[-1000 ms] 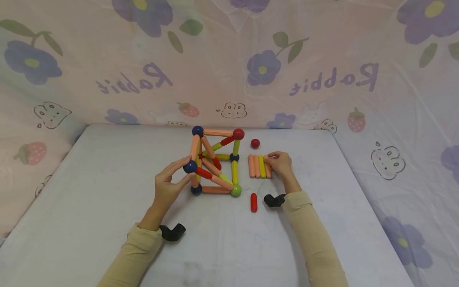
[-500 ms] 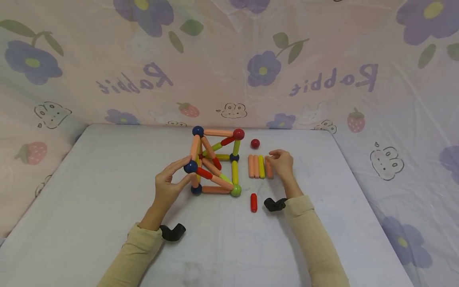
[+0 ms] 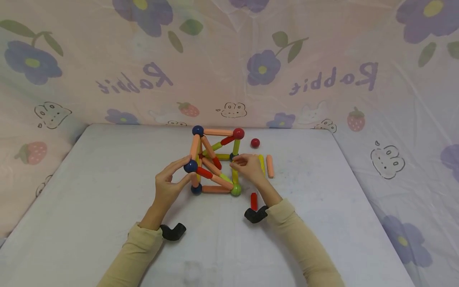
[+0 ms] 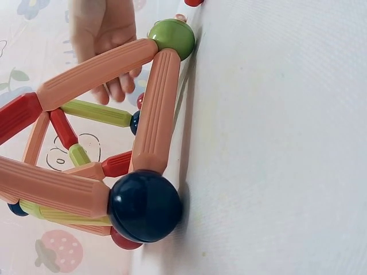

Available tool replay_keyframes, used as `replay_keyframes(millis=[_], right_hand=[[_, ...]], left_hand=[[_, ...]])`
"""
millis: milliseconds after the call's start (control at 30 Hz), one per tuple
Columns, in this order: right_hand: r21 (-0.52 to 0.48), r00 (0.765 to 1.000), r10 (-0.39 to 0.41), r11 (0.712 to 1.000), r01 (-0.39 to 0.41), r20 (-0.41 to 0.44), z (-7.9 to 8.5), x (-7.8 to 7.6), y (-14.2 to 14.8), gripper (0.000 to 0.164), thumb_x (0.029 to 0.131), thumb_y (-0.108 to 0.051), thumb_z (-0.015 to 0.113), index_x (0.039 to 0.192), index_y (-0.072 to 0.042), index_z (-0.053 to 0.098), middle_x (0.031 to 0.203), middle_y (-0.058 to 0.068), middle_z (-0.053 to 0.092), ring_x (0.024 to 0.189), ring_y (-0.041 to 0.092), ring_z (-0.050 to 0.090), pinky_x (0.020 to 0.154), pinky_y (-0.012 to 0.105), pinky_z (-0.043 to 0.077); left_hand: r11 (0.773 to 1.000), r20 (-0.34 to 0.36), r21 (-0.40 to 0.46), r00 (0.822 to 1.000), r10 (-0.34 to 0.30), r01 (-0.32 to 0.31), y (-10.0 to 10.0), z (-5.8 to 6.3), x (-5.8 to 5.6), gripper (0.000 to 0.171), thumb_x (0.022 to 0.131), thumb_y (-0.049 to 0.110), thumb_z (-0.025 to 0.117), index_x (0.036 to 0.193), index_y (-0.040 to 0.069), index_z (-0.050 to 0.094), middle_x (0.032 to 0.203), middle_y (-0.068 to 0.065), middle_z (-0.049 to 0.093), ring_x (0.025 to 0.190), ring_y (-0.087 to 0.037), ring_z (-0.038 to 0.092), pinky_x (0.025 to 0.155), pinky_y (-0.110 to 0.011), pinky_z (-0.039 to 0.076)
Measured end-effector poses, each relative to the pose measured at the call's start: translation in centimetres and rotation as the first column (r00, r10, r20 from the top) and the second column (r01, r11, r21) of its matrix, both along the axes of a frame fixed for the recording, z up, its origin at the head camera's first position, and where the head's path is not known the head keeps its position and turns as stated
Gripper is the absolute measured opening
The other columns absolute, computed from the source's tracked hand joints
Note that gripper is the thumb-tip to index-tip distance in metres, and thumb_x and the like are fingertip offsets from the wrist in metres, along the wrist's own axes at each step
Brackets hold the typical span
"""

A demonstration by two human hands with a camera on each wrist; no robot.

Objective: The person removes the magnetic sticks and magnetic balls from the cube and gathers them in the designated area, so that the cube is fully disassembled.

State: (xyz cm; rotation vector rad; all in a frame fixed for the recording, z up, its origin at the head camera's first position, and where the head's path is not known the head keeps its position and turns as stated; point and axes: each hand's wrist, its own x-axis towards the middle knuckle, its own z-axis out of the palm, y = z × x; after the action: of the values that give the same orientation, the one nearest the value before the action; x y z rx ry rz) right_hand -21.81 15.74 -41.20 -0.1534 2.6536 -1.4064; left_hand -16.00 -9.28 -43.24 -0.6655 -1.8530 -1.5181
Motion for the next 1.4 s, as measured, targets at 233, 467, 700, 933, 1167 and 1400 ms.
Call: replay_keyframes(millis=[233,467,700,933,1167,1400], right_hand=[[0.026,0.999,0.027,0.999,-0.027,-0.017,0.0,-0.3,-2.8,0.034,0.091,-0.021,0.066,0.12,-0.003,0.066,0.119,0.017,0.069,0.112,0.032,0.065,0.096,0.042,0.056],[0.013,0.999,0.014,1.0,-0.015,0.049,-0.2,-1.0,-4.5,0.036,0.093,-0.019,0.063,0.127,-0.006,0.062,0.126,0.015,0.066,0.111,0.03,0.064,0.098,0.039,0.056],[-0.01,0.998,0.06,0.998,-0.06,0.033,-1.4,-1.7,-5.3,0.036,0.093,-0.013,0.063,0.128,-0.003,0.061,0.125,0.017,0.066,0.113,0.031,0.065,0.096,0.039,0.057],[0.022,0.997,0.067,0.998,-0.066,-0.037,-1.9,-1.9,-5.4,0.031,0.093,-0.016,0.063,0.121,-0.002,0.064,0.115,0.017,0.07,0.1,0.029,0.068,0.087,0.035,0.06],[0.057,0.995,0.062,0.997,-0.058,-0.075,-1.1,-1.1,-4.9,0.03,0.094,-0.018,0.062,0.12,-0.003,0.064,0.116,0.016,0.069,0.103,0.029,0.065,0.094,0.04,0.057],[0.052,0.994,0.069,0.997,-0.065,-0.08,-0.2,-0.3,-4.3,0.03,0.096,-0.016,0.059,0.122,-0.002,0.061,0.118,0.018,0.067,0.107,0.031,0.064,0.099,0.043,0.055]], left_hand=[[1.0,0.002,-0.009,1.0,0.002,-0.002,0.0,0.0,0.1,0.043,0.073,-0.006,0.079,0.114,-0.002,0.068,0.117,-0.023,0.068,0.117,-0.001,0.062,0.103,-0.021,0.05],[1.0,-0.003,-0.01,1.0,-0.004,0.004,0.1,0.0,0.0,0.043,0.072,-0.007,0.079,0.113,-0.002,0.068,0.118,-0.022,0.068,0.117,-0.002,0.062,0.103,-0.021,0.05],[1.0,0.0,-0.013,1.0,0.001,-0.001,0.2,0.0,0.0,0.044,0.072,-0.007,0.079,0.114,-0.002,0.068,0.117,-0.023,0.068,0.117,-0.001,0.062,0.103,-0.021,0.05],[1.0,-0.009,-0.004,1.0,0.002,-0.002,0.3,0.2,0.1,0.044,0.07,-0.011,0.078,0.112,-0.006,0.068,0.115,-0.025,0.068,0.117,0.001,0.061,0.103,-0.018,0.049],[1.0,-0.034,-0.002,0.999,0.005,-0.005,0.2,0.3,0.2,0.044,0.069,-0.013,0.078,0.111,-0.007,0.067,0.115,-0.026,0.068,0.118,0.003,0.06,0.103,-0.018,0.048],[1.0,-0.019,-0.016,1.0,0.02,-0.021,0.1,0.2,0.1,0.044,0.069,-0.011,0.078,0.112,-0.006,0.067,0.116,-0.025,0.068,0.119,0.005,0.058,0.104,-0.019,0.048]])
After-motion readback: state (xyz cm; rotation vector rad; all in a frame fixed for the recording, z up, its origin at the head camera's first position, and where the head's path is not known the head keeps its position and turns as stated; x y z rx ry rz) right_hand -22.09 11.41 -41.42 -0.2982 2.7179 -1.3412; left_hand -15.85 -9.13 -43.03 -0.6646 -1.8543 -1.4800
